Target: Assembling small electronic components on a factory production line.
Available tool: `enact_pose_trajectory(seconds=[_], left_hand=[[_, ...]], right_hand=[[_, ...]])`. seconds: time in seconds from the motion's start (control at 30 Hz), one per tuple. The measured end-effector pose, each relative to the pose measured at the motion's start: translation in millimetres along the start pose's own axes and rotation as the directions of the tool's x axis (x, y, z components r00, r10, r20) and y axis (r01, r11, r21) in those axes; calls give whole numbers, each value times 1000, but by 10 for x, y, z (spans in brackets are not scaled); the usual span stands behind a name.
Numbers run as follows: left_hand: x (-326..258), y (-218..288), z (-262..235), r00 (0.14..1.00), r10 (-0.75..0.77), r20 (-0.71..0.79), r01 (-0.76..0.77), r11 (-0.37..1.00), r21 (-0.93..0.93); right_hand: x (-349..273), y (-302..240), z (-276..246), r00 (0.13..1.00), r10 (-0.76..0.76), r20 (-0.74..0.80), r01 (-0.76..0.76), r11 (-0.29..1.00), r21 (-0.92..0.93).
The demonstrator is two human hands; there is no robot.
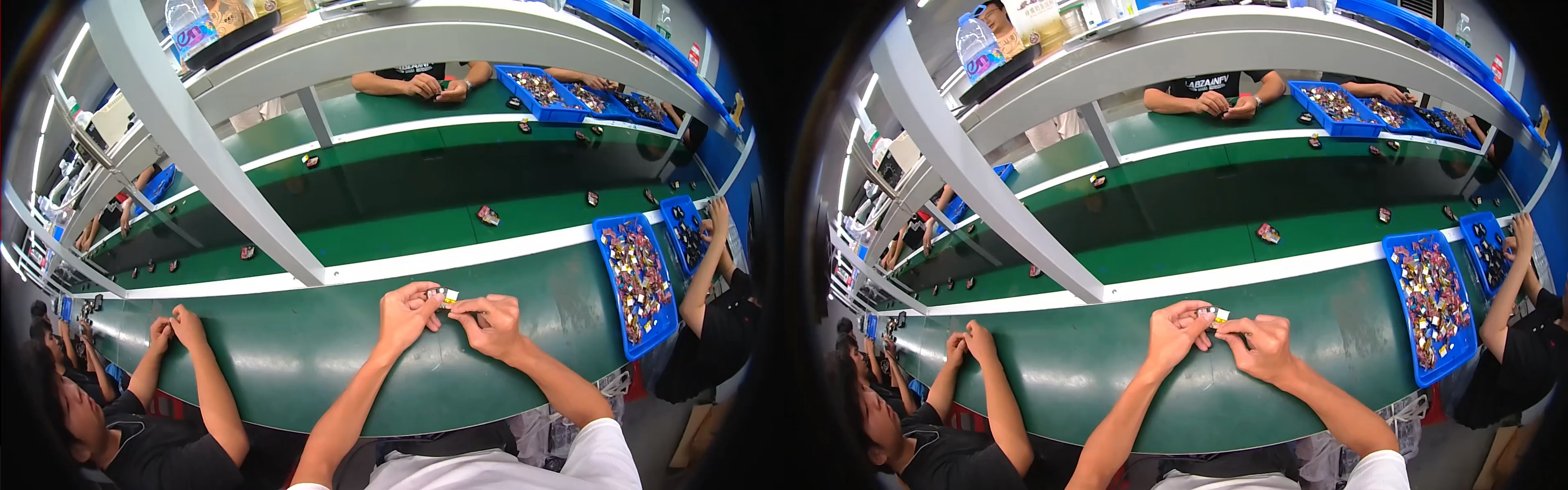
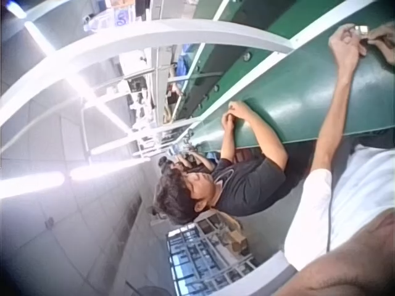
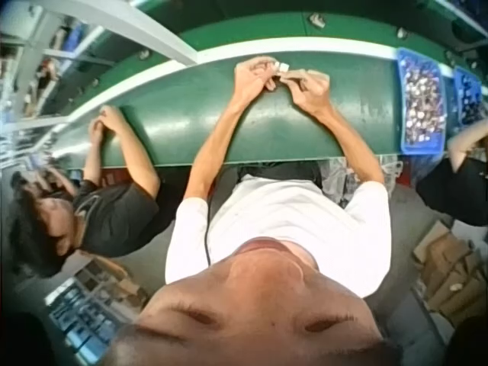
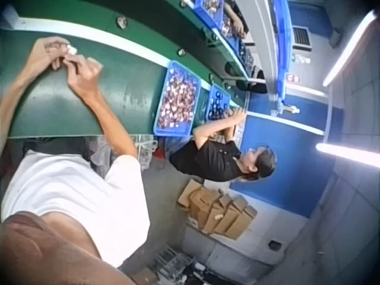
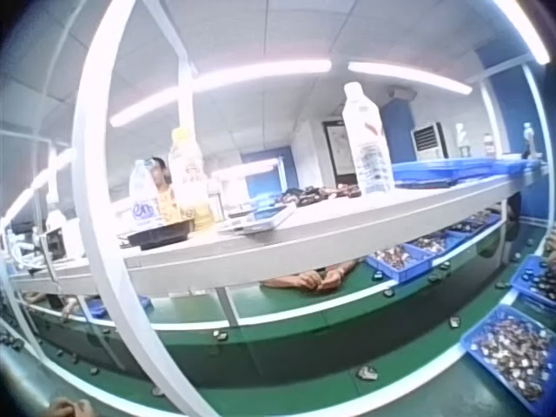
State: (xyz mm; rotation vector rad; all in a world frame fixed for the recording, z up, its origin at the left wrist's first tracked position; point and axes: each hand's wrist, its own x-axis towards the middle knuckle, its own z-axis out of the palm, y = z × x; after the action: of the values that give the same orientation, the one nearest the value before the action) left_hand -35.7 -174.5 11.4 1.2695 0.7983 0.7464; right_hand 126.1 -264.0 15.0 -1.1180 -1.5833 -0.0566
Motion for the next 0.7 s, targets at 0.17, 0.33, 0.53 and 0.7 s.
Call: enact_pose_trajectory(seconds=[0.17,0.33,0.53,0.7], left_hand=[[-2,-150,-2,1000,14,-19,-14,1000,19],[-7,-198,37,1000,-22,-17,23,998,64],[307,-150,-131,996,-47,-72,47,999,5],[1157,100,-229,955,181,-234,-144,975,167]], right_hand=[[-43,-14,8,999,51,-6,-51,998,-38],[-76,-60,-44,988,150,22,-150,989,-15],[46,-11,-138,910,402,-100,-370,898,240],[25,383,-218,827,494,-270,-397,851,343]])
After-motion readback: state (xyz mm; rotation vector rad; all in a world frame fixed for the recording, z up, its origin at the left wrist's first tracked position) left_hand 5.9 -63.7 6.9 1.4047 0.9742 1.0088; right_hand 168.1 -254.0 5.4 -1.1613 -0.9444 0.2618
